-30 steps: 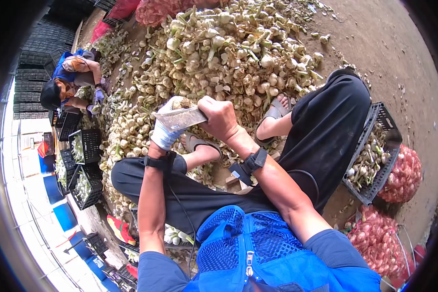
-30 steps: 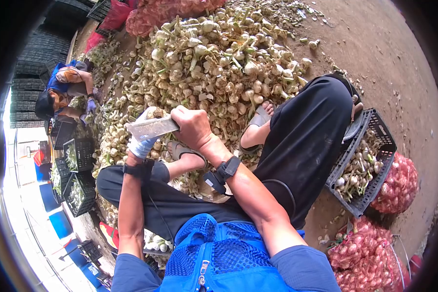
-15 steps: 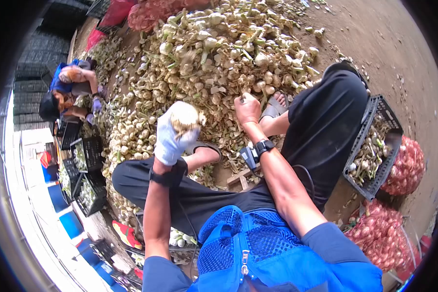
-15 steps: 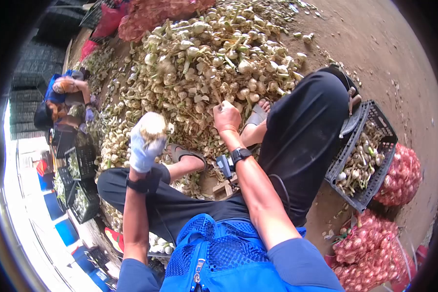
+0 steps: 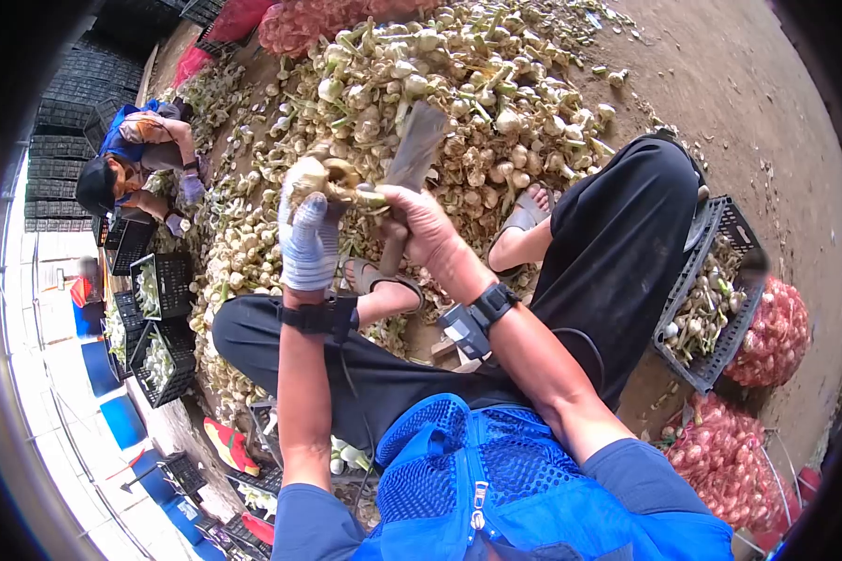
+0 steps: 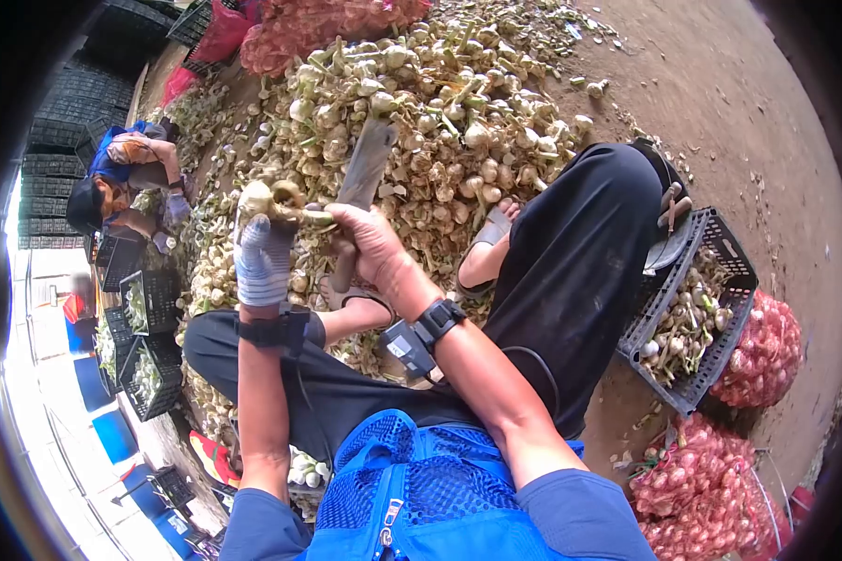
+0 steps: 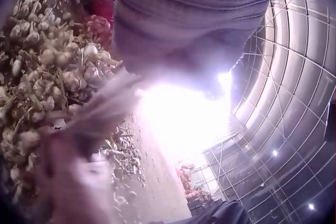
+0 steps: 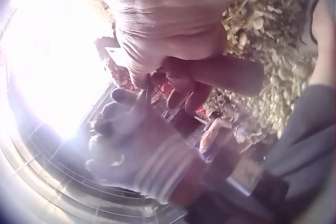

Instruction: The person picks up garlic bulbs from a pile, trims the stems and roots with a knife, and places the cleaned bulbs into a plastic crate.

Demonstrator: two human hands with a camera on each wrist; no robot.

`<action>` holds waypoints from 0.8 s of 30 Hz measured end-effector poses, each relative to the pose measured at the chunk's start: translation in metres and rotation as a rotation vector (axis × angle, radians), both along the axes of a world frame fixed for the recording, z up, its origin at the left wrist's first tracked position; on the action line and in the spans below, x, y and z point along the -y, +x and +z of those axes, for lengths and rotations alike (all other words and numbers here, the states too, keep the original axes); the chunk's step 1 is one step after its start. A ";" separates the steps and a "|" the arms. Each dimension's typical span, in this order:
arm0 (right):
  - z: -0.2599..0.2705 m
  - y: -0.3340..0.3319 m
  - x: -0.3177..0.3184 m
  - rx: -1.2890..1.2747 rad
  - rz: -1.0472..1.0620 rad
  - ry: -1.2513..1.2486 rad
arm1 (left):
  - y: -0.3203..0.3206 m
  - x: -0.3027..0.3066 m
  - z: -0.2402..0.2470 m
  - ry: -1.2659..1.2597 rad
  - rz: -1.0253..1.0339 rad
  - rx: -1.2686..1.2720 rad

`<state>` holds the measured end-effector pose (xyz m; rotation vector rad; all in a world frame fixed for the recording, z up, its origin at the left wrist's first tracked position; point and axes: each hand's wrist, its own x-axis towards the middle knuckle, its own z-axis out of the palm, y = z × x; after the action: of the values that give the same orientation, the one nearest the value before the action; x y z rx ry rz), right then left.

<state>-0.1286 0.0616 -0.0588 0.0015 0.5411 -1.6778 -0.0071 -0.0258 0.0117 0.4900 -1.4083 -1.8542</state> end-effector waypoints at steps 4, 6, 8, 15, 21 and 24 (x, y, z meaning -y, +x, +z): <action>0.004 -0.018 -0.002 -0.173 -0.093 0.038 | 0.022 0.007 0.002 -0.373 0.191 0.321; 0.005 -0.021 0.000 -0.188 -0.135 0.038 | 0.029 0.020 -0.001 -1.037 0.195 0.591; 0.005 -0.021 0.001 -0.208 -0.166 0.034 | 0.030 0.020 -0.002 -1.135 0.217 0.596; 0.013 -0.005 0.004 -1.288 -0.388 0.039 | 0.023 0.007 -0.002 0.000 0.235 0.461; -0.047 0.014 0.002 -1.500 -0.185 0.180 | 0.011 -0.014 0.000 0.335 0.172 0.297; -0.120 0.038 -0.014 -1.405 0.295 0.487 | 0.010 -0.013 0.003 0.309 0.266 0.181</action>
<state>-0.0909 0.0751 -0.1785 -0.9034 1.8622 -0.9984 0.0027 -0.0132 0.0151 0.9724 -1.1060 -1.8483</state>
